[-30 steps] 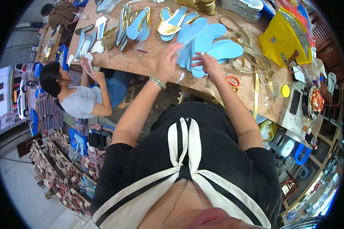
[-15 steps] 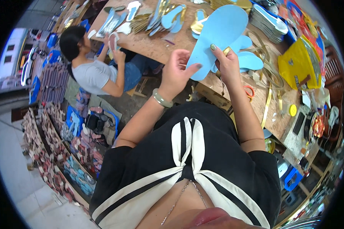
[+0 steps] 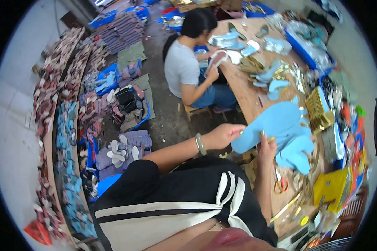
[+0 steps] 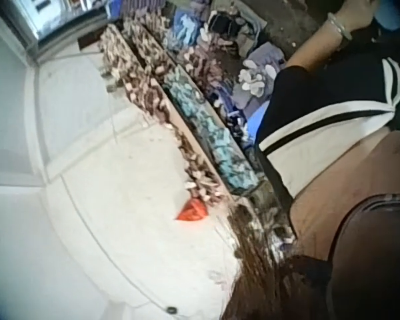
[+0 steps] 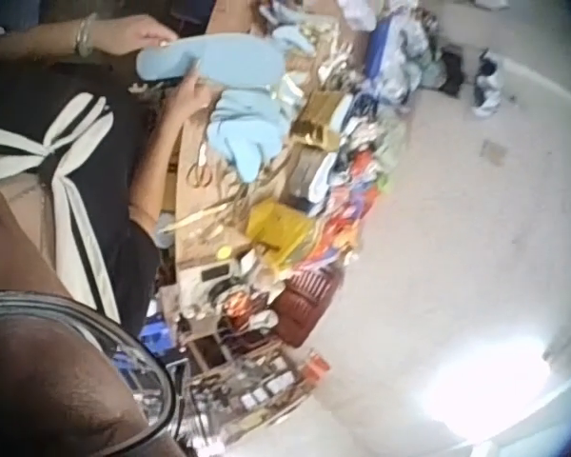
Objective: Applying and securing decorative gold straps onto blue shoe insoles using adhesive tape.
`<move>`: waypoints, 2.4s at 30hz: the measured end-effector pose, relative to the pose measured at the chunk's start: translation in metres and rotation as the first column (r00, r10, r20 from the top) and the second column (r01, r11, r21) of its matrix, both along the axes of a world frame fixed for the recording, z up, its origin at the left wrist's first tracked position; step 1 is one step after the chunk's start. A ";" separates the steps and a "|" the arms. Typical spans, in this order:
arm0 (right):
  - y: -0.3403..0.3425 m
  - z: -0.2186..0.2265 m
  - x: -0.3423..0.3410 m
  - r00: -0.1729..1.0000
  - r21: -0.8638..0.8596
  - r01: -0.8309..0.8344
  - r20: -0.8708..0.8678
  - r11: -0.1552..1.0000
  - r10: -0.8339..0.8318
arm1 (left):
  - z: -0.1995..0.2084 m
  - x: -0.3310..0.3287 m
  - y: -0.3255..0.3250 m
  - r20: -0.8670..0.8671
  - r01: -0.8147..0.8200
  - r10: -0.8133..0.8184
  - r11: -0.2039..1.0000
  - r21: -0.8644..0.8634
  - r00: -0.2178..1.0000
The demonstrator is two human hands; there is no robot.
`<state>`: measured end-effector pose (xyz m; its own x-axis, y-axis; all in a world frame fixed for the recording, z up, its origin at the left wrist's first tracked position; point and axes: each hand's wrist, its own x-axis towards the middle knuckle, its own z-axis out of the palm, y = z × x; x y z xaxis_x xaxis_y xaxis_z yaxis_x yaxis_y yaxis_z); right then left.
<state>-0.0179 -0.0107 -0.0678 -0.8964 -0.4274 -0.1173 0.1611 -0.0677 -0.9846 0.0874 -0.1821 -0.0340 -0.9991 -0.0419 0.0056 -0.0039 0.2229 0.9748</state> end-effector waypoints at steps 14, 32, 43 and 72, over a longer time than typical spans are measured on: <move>-0.083 0.003 0.065 0.980 -0.309 -0.085 0.148 0.947 0.136 | -0.011 0.129 -0.089 0.116 -0.488 0.478 0.869 0.081 0.871; -0.159 0.069 0.074 0.838 -0.050 -0.511 -0.250 0.858 0.485 | 0.033 0.117 -0.129 -0.122 -0.082 0.412 0.445 0.892 0.903; -0.117 0.085 0.029 0.783 0.026 -0.360 -0.535 0.933 0.317 | 0.025 0.035 -0.089 -0.132 -0.035 0.336 0.447 0.894 0.933; -0.032 0.091 0.009 0.991 -0.379 0.060 -0.086 0.924 -0.100 | 0.046 -0.032 0.008 -0.134 -0.086 0.312 0.600 0.796 0.941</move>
<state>-0.0087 -0.0425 0.0229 -0.9280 -0.3489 0.1305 0.0407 -0.4430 -0.8956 0.0555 -0.1742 0.0117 -0.9343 -0.3411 0.1039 0.2977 -0.5859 0.7537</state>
